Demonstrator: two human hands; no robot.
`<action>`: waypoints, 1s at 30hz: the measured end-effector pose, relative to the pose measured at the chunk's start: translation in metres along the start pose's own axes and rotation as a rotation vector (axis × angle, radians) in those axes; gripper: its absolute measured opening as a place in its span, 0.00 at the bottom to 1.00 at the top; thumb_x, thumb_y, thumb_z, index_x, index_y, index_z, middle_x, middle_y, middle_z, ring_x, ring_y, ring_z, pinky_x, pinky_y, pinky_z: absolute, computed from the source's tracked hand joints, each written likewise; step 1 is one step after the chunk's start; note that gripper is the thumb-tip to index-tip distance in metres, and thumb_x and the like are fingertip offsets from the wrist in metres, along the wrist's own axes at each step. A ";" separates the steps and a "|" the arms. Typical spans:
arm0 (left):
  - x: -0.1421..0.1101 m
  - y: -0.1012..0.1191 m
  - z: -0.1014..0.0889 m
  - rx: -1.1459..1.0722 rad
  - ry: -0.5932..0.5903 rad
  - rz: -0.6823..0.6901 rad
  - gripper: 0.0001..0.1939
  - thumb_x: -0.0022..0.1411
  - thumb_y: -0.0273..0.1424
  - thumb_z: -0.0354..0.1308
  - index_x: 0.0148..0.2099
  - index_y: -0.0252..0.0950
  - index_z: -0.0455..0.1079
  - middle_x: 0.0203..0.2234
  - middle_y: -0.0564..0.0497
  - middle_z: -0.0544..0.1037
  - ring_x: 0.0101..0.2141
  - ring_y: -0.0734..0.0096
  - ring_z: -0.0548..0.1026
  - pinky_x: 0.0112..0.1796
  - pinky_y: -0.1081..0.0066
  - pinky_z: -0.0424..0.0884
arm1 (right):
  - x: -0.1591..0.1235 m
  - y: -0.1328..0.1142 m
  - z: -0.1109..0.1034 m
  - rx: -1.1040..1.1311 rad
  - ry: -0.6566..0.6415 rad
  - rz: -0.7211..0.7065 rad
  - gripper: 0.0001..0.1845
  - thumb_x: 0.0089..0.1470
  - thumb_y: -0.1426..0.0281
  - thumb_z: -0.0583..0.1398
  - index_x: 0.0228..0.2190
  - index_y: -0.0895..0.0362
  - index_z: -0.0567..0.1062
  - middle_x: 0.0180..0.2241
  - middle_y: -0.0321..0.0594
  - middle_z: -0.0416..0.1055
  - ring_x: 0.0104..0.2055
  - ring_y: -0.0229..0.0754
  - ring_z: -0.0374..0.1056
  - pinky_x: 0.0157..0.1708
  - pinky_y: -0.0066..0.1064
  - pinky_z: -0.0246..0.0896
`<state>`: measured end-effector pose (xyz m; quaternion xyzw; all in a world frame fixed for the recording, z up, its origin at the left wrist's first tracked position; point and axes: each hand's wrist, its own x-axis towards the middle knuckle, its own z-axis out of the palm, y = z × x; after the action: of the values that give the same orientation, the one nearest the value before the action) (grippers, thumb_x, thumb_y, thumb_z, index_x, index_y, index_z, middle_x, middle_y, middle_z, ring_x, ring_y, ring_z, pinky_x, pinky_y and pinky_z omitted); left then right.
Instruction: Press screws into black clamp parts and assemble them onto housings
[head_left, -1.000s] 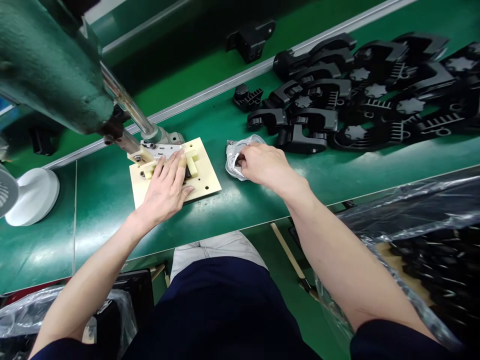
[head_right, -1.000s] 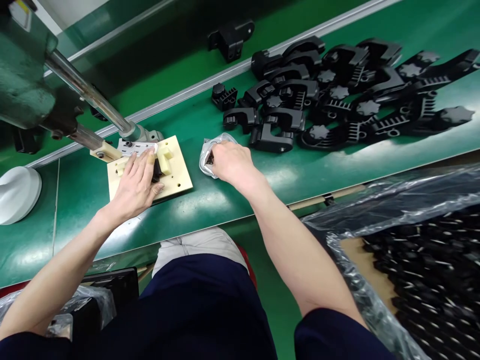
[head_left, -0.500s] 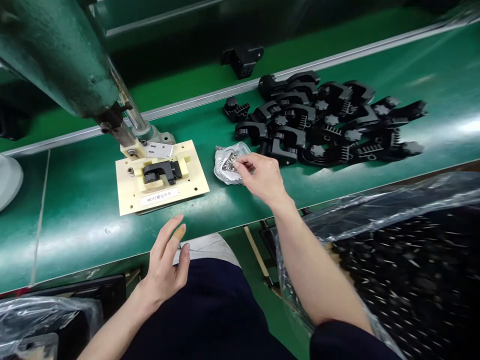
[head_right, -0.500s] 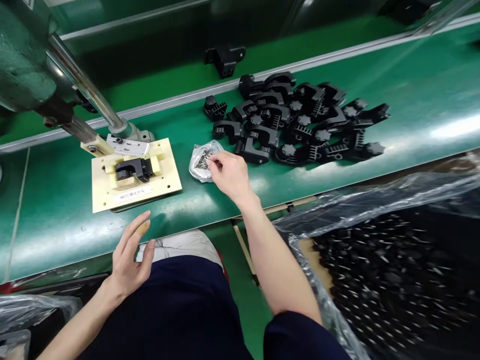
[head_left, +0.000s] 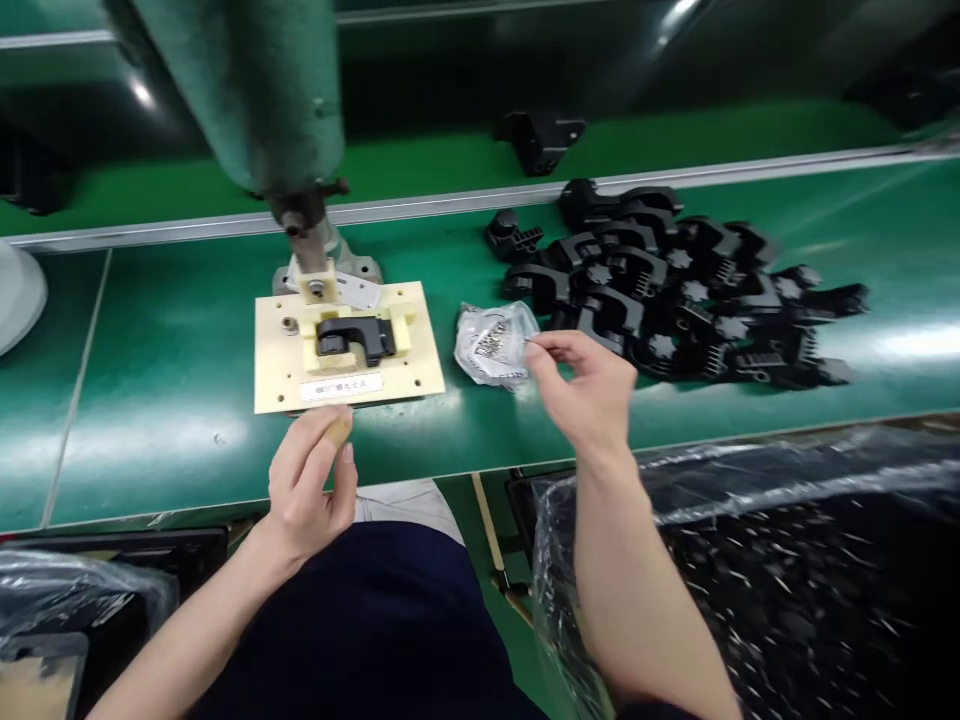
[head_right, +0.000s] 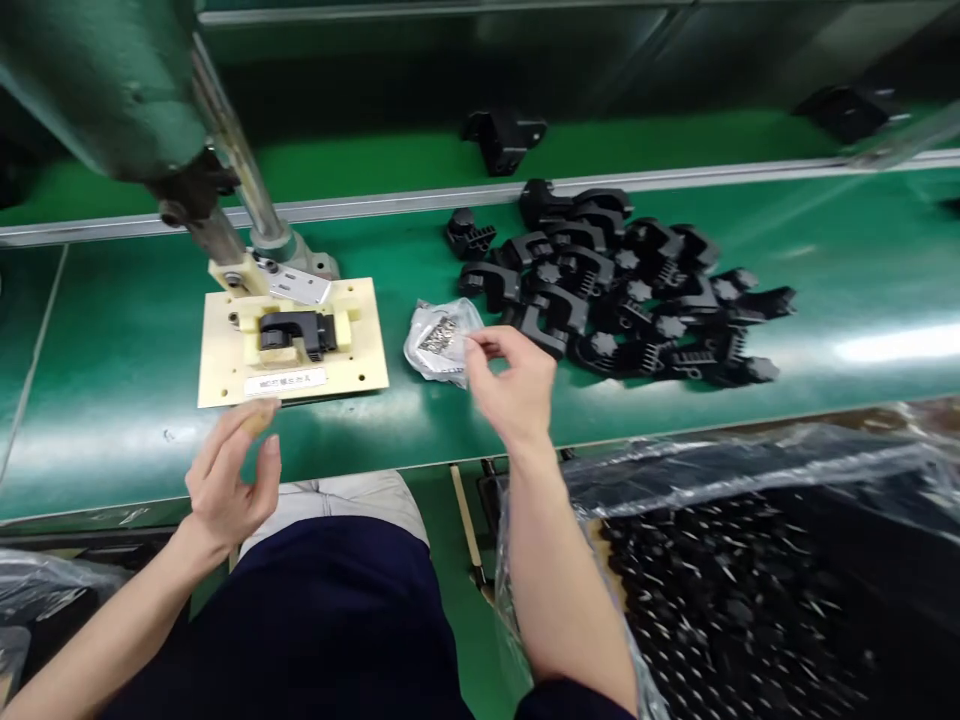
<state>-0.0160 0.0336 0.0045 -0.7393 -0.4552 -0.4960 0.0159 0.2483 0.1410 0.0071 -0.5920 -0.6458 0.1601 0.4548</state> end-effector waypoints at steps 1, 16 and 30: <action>0.006 -0.007 -0.001 0.064 0.004 0.015 0.25 0.57 0.15 0.54 0.57 0.30 0.65 0.43 0.38 0.76 0.48 0.56 0.75 0.47 0.58 0.76 | 0.000 0.000 0.000 -0.008 0.020 -0.005 0.05 0.49 0.69 0.59 0.27 0.56 0.76 0.27 0.38 0.74 0.29 0.40 0.70 0.35 0.34 0.68; 0.025 -0.039 0.005 0.200 -0.197 0.006 0.25 0.63 0.23 0.52 0.62 0.27 0.58 0.55 0.32 0.71 0.59 0.51 0.67 0.56 0.52 0.68 | -0.041 -0.055 0.020 0.116 -0.006 -0.052 0.04 0.53 0.70 0.59 0.27 0.55 0.73 0.29 0.40 0.74 0.32 0.43 0.71 0.35 0.37 0.68; 0.006 0.034 -0.001 -0.925 -0.071 -1.047 0.12 0.57 0.28 0.61 0.44 0.35 0.70 0.27 0.53 0.74 0.29 0.75 0.73 0.33 0.73 0.73 | -0.102 -0.098 0.045 0.916 -0.465 0.628 0.06 0.45 0.68 0.65 0.23 0.56 0.74 0.20 0.33 0.67 0.21 0.33 0.60 0.24 0.28 0.60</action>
<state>0.0076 0.0170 0.0238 -0.3696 -0.4938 -0.5568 -0.5564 0.1406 0.0392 0.0157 -0.4478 -0.3879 0.6740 0.4413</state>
